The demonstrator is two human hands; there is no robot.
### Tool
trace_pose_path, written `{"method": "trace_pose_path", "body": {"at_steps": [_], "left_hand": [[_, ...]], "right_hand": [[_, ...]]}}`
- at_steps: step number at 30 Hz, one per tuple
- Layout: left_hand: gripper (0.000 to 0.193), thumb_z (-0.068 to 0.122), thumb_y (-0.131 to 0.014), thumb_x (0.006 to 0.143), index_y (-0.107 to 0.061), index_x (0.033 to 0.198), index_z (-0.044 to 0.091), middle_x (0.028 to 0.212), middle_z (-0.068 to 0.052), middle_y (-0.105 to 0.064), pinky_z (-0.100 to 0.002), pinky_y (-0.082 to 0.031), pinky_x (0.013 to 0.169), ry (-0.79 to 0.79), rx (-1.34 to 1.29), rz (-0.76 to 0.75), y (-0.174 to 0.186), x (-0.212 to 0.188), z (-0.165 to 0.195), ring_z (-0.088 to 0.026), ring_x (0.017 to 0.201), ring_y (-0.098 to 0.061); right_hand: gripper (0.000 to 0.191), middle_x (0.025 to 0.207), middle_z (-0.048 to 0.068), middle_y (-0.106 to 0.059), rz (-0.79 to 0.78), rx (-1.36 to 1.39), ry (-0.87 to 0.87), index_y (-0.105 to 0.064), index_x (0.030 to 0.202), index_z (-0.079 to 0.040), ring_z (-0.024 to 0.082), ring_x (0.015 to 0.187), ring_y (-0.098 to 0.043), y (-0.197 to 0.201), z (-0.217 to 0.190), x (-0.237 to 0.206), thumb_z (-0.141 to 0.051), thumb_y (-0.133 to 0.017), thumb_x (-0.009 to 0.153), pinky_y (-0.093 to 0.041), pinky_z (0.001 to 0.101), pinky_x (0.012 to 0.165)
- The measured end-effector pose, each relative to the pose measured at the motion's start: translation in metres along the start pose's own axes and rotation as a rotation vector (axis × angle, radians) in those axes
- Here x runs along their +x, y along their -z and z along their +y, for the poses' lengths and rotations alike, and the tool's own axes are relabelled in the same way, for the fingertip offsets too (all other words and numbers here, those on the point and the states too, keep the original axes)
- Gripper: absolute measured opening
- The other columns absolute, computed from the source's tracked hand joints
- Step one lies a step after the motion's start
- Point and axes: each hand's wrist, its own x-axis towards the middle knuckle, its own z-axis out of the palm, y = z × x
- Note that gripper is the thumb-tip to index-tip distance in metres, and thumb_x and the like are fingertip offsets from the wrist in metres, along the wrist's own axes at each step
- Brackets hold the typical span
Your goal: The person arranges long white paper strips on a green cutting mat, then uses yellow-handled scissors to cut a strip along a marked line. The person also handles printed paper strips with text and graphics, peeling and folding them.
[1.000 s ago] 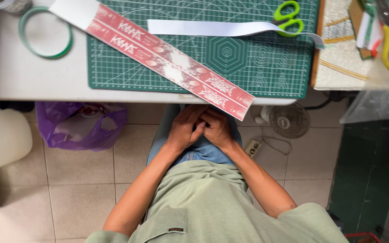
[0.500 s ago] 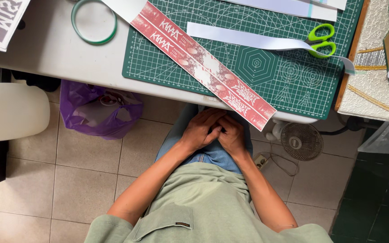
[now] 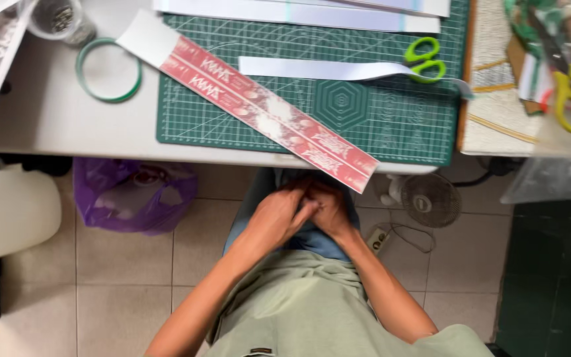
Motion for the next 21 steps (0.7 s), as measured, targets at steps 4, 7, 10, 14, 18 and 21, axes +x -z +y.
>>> {"method": "trace_pose_path", "body": {"at_steps": [4,7,10,14,18,21], "left_hand": [[0.046,0.032,-0.066,0.098,-0.057,0.129,0.0,0.108,-0.024,-0.071,-0.049,-0.054,0.086,-0.361,-0.011,0.044,0.062,-0.036,0.049,-0.04,0.101,-0.069],[0.043,0.032,-0.065,0.097,-0.063,0.131,0.005,0.105,-0.018,-0.074,-0.044,-0.056,0.08,-0.32,-0.239,-0.204,0.105,-0.043,0.081,-0.034,0.096,-0.072],[0.044,0.032,-0.063,0.1,-0.065,0.134,0.004,0.109,-0.014,-0.076,-0.036,-0.058,0.087,-0.411,-0.442,-0.177,0.136,-0.047,0.106,-0.027,0.099,-0.074],[0.048,0.038,-0.064,0.11,-0.065,0.134,-0.003,0.124,-0.013,-0.073,-0.034,-0.054,0.108,-0.559,-0.839,-0.111,0.164,-0.057,0.137,-0.021,0.118,-0.069],[0.059,0.047,-0.066,0.11,-0.064,0.134,-0.007,0.128,-0.014,-0.071,-0.036,-0.051,0.114,-0.606,-1.066,-0.047,0.169,-0.066,0.162,-0.022,0.12,-0.066],[0.063,0.05,-0.067,0.11,-0.062,0.136,-0.008,0.131,-0.015,-0.069,-0.037,-0.049,0.115,-0.617,-1.11,-0.023,0.169,-0.077,0.177,-0.024,0.121,-0.065]], "right_hand": [[0.009,0.085,0.013,-0.068,-0.218,0.141,-0.01,-0.069,0.091,-0.002,0.029,0.077,-0.069,0.029,-0.042,-0.004,-0.004,-0.071,0.083,-0.055,0.0382,0.067],[0.015,0.093,0.011,-0.072,-0.288,0.201,0.104,-0.072,0.098,-0.003,0.027,0.084,-0.073,0.058,-0.085,0.003,-0.007,-0.076,0.085,-0.057,0.0359,0.071],[0.01,0.092,0.006,-0.076,-0.343,0.148,0.133,-0.076,0.103,-0.006,0.022,0.084,-0.074,0.105,-0.129,0.015,-0.009,-0.073,0.093,-0.058,0.0335,0.076],[0.021,0.081,0.006,-0.072,-0.011,-0.016,0.336,-0.078,0.097,-0.006,0.021,0.079,-0.069,0.176,-0.18,0.041,-0.026,-0.072,0.094,-0.056,0.0343,0.074],[0.034,0.082,0.008,-0.071,0.302,0.347,0.553,-0.071,0.088,-0.004,0.014,0.071,-0.068,0.21,-0.198,0.053,-0.036,-0.071,0.098,-0.052,0.0284,0.059],[0.036,0.092,0.003,-0.074,0.395,0.364,0.679,-0.074,0.106,-0.012,0.016,0.071,-0.069,0.227,-0.192,0.048,-0.046,-0.062,0.101,-0.05,0.033,0.071]]}}
